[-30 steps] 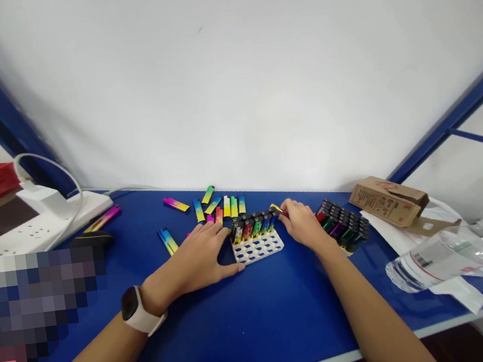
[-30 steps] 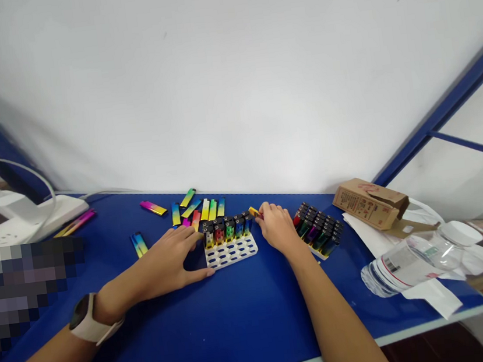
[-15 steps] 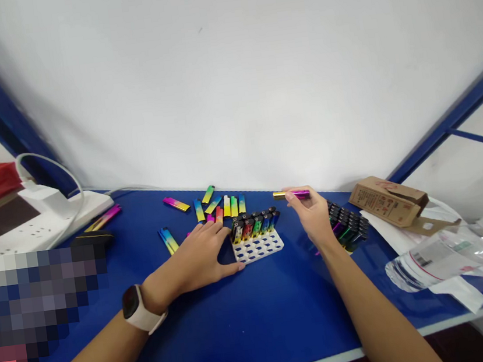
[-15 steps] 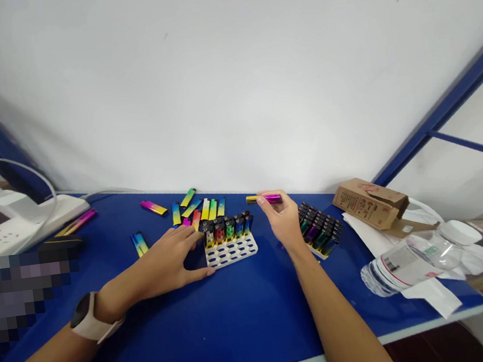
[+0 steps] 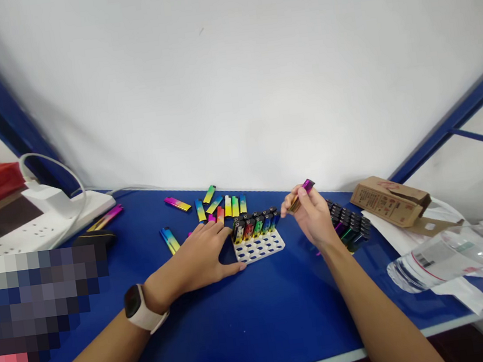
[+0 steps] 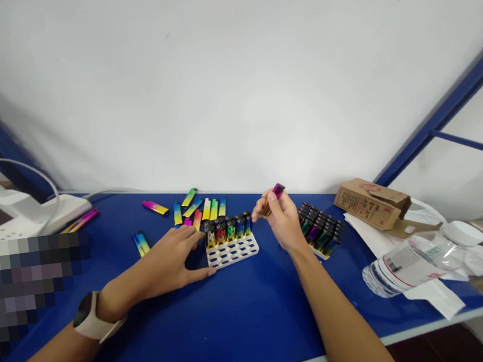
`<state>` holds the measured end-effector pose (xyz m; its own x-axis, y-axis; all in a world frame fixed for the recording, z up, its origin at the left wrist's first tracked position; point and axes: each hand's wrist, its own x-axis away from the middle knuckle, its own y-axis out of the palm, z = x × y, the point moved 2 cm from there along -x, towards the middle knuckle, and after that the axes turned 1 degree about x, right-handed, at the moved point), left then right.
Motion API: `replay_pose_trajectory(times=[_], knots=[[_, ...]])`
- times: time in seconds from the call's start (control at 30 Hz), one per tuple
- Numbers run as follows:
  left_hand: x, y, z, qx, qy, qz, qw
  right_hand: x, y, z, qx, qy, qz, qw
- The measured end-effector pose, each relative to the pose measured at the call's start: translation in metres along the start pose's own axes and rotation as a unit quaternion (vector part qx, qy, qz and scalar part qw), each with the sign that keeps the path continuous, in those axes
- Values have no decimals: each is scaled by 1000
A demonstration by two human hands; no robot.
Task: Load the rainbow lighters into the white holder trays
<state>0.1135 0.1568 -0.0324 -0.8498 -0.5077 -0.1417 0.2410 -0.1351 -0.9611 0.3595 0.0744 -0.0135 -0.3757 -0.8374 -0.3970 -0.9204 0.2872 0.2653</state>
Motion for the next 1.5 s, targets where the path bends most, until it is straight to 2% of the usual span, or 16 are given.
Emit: replay_pose_trajectory(times=[0.23, 0.43, 0.93, 1.13, 1.23, 1.33, 1.43, 1.5], knots=[[-1, 0, 1, -9, -8, -1, 1000, -2, -4, -3, -78, 52, 16, 995], [-1, 0, 1, -11, -4, -3, 1000, -2, -9, 3, -72, 87, 35, 993], [0, 0, 1, 2, -3, -2, 1000, 0, -10, 4, 3, 56, 36, 998], [-1, -2, 3, 14, -2, 7, 1000, 9, 6, -10, 105, 5, 10, 994], [-1, -3, 4, 10, 5, 14, 1000, 18, 18, -17, 168, -24, -31, 985], [-1, -1, 3, 9, 12, 22, 1000, 25, 28, -20, 245, -55, -83, 964], [-2, 2, 2, 4, 20, 22, 1000, 29, 37, -22, 329, -113, -110, 931], [-2, 2, 2, -1, 22, 18, 1000, 31, 42, -20, 345, -130, -132, 920]])
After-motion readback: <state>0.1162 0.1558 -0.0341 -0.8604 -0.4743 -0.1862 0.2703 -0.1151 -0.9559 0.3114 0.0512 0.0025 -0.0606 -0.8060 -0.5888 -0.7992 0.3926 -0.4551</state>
